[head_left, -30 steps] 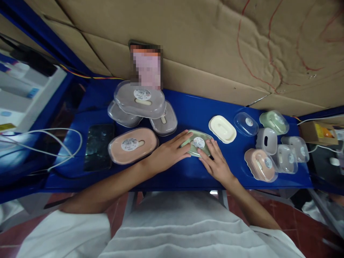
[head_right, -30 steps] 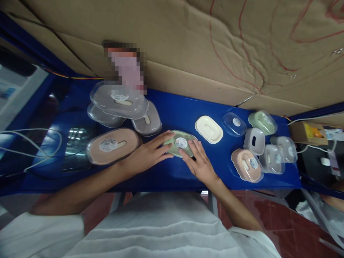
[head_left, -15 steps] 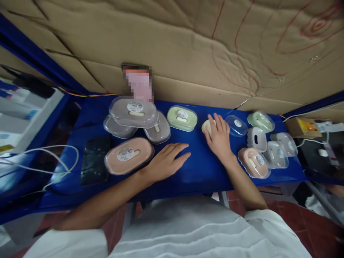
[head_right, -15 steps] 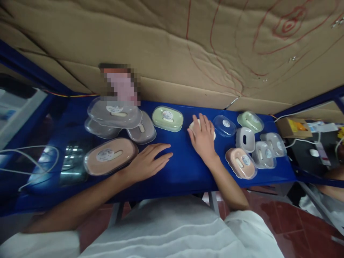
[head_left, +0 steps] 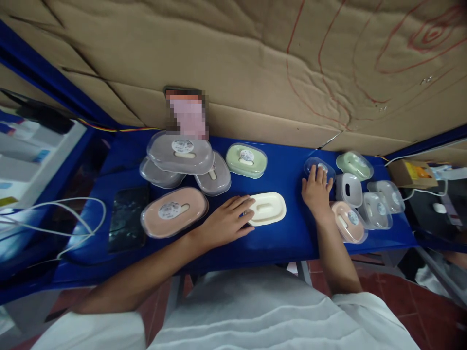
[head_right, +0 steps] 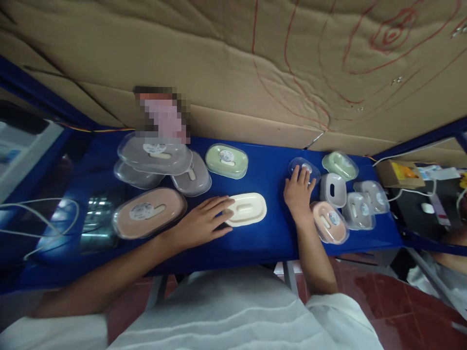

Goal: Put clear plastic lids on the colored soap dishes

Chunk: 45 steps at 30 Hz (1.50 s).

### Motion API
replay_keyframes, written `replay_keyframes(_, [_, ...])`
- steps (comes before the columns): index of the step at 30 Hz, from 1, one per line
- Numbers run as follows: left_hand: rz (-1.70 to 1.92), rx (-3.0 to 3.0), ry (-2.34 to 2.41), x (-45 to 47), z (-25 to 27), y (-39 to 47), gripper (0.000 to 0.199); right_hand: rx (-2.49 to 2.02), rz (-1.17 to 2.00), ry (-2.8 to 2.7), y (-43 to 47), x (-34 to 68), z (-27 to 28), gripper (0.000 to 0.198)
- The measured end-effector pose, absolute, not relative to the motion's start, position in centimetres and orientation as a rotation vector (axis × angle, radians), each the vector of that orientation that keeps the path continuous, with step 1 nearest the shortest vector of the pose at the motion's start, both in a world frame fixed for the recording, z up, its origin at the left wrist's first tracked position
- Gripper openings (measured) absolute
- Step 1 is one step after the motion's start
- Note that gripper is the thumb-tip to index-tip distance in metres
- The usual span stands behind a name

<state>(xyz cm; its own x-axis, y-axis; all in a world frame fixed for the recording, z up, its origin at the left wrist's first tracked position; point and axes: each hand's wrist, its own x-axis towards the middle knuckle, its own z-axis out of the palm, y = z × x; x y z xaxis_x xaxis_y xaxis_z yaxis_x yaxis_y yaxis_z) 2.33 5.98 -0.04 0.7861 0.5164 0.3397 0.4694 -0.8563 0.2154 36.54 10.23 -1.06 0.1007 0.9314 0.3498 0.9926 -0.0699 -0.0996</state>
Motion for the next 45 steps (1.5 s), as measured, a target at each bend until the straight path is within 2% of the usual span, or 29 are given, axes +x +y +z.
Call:
replay_keyframes(6, [0.606,2.883,0.865,2.2,0.3,6.2,0.021,-1.853,-0.028,-2.089,7.0,36.3,-0.4,0.062])
replay_keyframes(13, [0.662,2.82,0.947,2.3,-0.3,6.2,0.047,-1.519,0.331,-2.106,4.2,32.7,2.2,0.051])
replay_keyframes(16, [0.698,2.778,0.934,2.3,-0.3,6.4,0.05,-1.333,0.31,-2.265,2.9,30.8,1.6,0.05])
replay_keyframes(21, [0.695,2.766,0.911,2.1,-0.3,6.5,0.04,-1.17,0.301,-2.4,2.2,30.0,-0.4,0.058])
replay_keyframes(30, [0.728,2.749,0.885,2.4,-0.4,6.3,0.04,-1.179,0.275,-2.408,2.6,30.8,-0.1,0.069])
replay_keyframes(36, [0.721,2.763,0.885,2.5,-0.6,6.2,0.033,-1.184,0.211,-2.494,2.8,31.7,-0.6,0.069])
replay_keyframes(45, [0.736,2.764,0.898,3.2,-0.5,6.4,0.036,-1.19,0.241,-2.459,3.1,32.5,-0.7,0.075])
